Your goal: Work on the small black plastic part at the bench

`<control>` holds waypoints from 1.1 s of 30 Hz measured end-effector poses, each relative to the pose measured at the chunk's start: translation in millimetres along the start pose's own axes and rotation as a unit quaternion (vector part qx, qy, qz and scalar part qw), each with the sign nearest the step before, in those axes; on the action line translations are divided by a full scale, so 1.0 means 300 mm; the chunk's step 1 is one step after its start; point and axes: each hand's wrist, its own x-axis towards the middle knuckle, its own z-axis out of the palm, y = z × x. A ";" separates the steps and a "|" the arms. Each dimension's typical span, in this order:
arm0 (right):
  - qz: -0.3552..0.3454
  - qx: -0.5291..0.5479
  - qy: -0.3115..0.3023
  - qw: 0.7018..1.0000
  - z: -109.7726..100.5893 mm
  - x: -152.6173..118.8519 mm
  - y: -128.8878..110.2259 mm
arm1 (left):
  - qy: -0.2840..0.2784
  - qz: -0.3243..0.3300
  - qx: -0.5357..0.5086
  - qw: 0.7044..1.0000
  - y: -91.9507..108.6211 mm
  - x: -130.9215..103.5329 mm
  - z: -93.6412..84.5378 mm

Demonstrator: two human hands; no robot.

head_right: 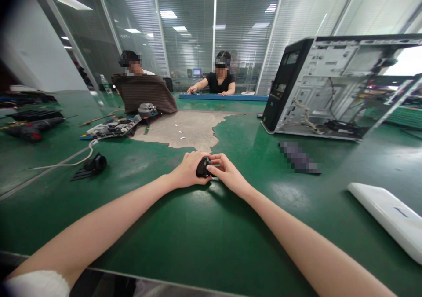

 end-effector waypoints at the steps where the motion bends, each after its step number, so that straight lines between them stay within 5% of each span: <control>1: 0.002 -0.005 -0.001 1.000 -0.003 0.000 -0.001 | 0.001 0.002 0.001 1.000 -0.001 0.000 0.001; 8: -0.007 0.045 -0.069 0.997 -0.012 -0.008 -0.013 | -0.004 -0.001 0.007 1.000 -0.008 -0.003 0.005; 18: -0.006 0.016 0.006 1.000 0.007 0.001 0.008 | 0.010 0.006 0.006 1.000 -0.006 -0.001 0.008; 27: 0.000 0.041 -0.057 0.998 -0.009 -0.008 -0.015 | 0.000 -0.005 0.005 1.000 -0.008 -0.002 0.008; 33: -0.007 0.044 0.000 0.999 0.008 -0.003 -0.004 | 0.010 0.004 0.003 1.000 -0.010 -0.003 0.009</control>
